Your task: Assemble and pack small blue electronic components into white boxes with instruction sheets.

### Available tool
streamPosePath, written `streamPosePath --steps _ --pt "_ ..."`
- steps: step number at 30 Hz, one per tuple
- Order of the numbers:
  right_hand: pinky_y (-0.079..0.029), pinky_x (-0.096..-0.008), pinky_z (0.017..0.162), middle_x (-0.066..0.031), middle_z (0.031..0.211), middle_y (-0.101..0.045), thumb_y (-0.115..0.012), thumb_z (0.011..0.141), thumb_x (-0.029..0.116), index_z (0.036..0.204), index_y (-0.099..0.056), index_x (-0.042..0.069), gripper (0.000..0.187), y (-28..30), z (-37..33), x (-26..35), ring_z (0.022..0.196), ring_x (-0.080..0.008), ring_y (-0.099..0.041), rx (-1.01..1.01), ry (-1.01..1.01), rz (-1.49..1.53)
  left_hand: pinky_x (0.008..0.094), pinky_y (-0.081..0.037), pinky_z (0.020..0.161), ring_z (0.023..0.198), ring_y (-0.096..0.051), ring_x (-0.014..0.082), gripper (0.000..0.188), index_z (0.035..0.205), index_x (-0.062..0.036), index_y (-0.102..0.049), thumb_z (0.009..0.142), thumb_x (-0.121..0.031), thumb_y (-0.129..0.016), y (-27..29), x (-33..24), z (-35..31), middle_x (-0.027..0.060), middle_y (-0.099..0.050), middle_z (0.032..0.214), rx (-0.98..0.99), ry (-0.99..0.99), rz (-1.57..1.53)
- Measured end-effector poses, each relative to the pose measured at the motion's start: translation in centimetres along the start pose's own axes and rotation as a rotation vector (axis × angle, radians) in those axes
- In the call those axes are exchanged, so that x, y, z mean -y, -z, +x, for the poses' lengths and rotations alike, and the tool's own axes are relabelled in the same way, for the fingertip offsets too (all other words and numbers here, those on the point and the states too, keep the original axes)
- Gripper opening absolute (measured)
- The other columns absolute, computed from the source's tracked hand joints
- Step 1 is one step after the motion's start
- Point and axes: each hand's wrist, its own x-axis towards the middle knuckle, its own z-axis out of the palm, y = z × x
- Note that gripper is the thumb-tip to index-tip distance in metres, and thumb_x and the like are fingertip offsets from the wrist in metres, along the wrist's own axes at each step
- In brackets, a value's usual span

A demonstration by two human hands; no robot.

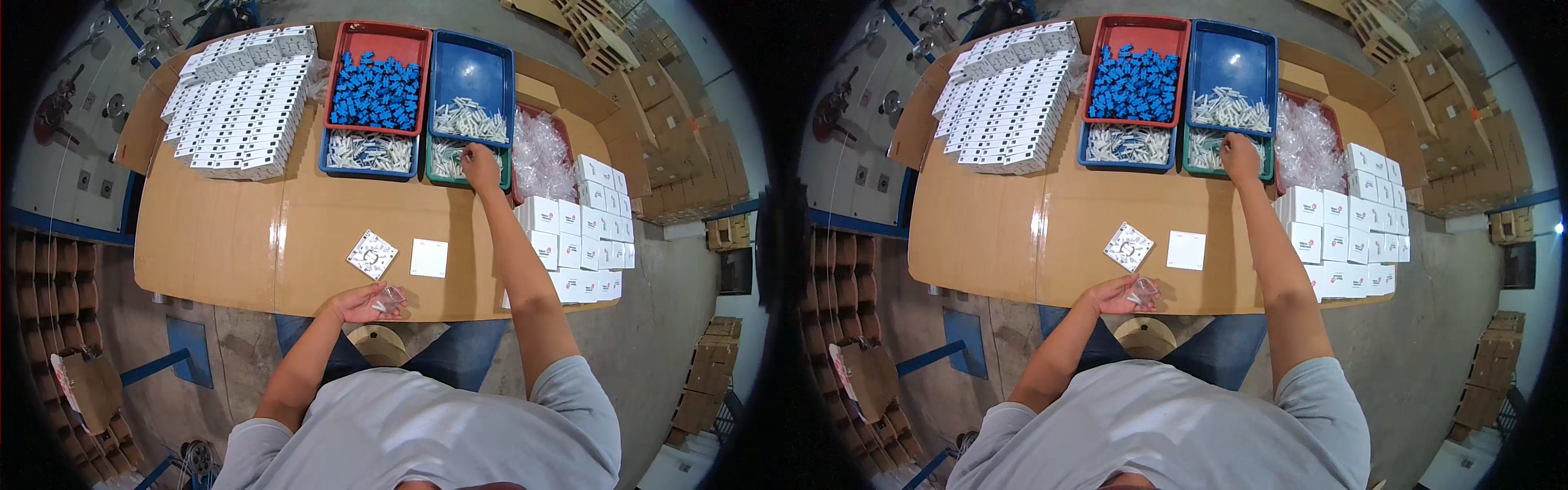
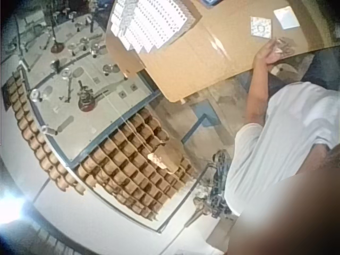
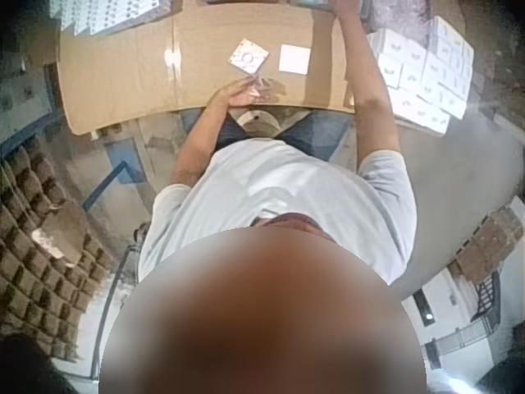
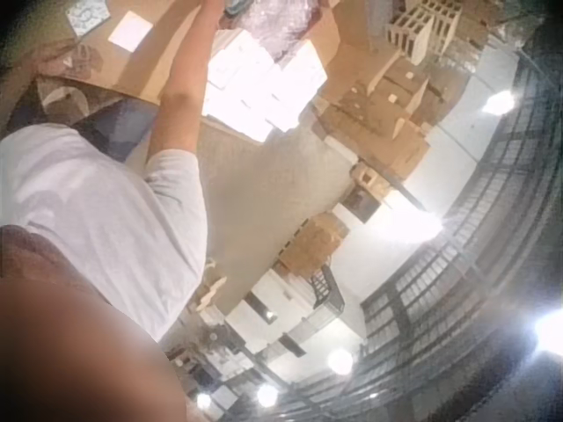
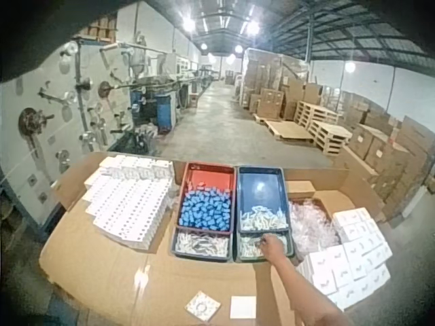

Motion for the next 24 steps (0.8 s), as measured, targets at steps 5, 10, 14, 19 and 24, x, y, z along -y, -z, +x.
streamPosePath --steps 5,10,14,19,24 --pt "-0.054 -0.0396 0.074 -0.0113 0.091 -0.067 -0.075 0.083 0.013 0.103 -0.070 0.009 0.020 1.1 0.0 -1.4 0.085 -0.0272 -0.067 -0.246 0.073 0.193 0.0455 -0.045 0.112 0.112 -0.063 0.0290 0.055 0.141 -0.0017 -0.052 0.107 -0.045 -0.046 0.2 0.0 0.3 0.0160 -0.063 0.131 0.015 0.031 -0.031" --pt "-0.056 -0.0317 0.071 -0.0091 0.099 -0.072 -0.073 0.092 0.007 0.107 -0.066 0.001 0.017 3.2 -0.9 0.4 0.079 -0.0156 -0.065 -0.228 -0.500 1.340 0.0469 -0.044 0.113 0.113 -0.063 0.0302 0.055 0.141 -0.0027 -0.052 0.108 -0.046 -0.045 0.6 0.1 0.0 0.0149 -0.064 0.130 0.025 0.007 -0.042" --pt "-0.057 -0.0300 0.073 -0.0119 0.101 -0.072 -0.071 0.094 0.003 0.119 -0.060 0.000 0.027 6.8 -4.1 4.9 0.081 -0.0167 -0.066 -0.212 -0.448 1.559 0.0495 -0.040 0.115 0.110 -0.064 0.0318 0.057 0.139 -0.0021 -0.053 0.106 -0.048 -0.047 0.5 0.1 0.0 0.0149 -0.063 0.130 -0.036 -0.015 0.008" --pt "-0.056 -0.0294 0.074 -0.0135 0.105 -0.072 -0.070 0.095 0.004 0.118 -0.059 0.001 0.026 9.7 -8.5 9.2 0.079 -0.0165 -0.066 -0.167 -0.426 1.619 0.0497 -0.040 0.115 0.111 -0.063 0.0324 0.055 0.140 -0.0034 -0.053 0.106 -0.047 -0.047 0.5 -0.2 0.3 0.0155 -0.063 0.130 0.031 -0.029 -0.004" --pt "-0.054 -0.0299 0.072 -0.0141 0.105 -0.071 -0.068 0.096 0.003 0.106 -0.061 0.001 0.013 12.4 -13.3 14.3 0.079 -0.0184 -0.066 -0.103 -0.396 1.697 0.0498 -0.041 0.114 0.112 -0.063 0.0320 0.054 0.140 -0.0038 -0.053 0.106 -0.046 -0.047 0.7 0.0 0.3 0.0158 -0.063 0.130 0.018 -0.038 -0.007"
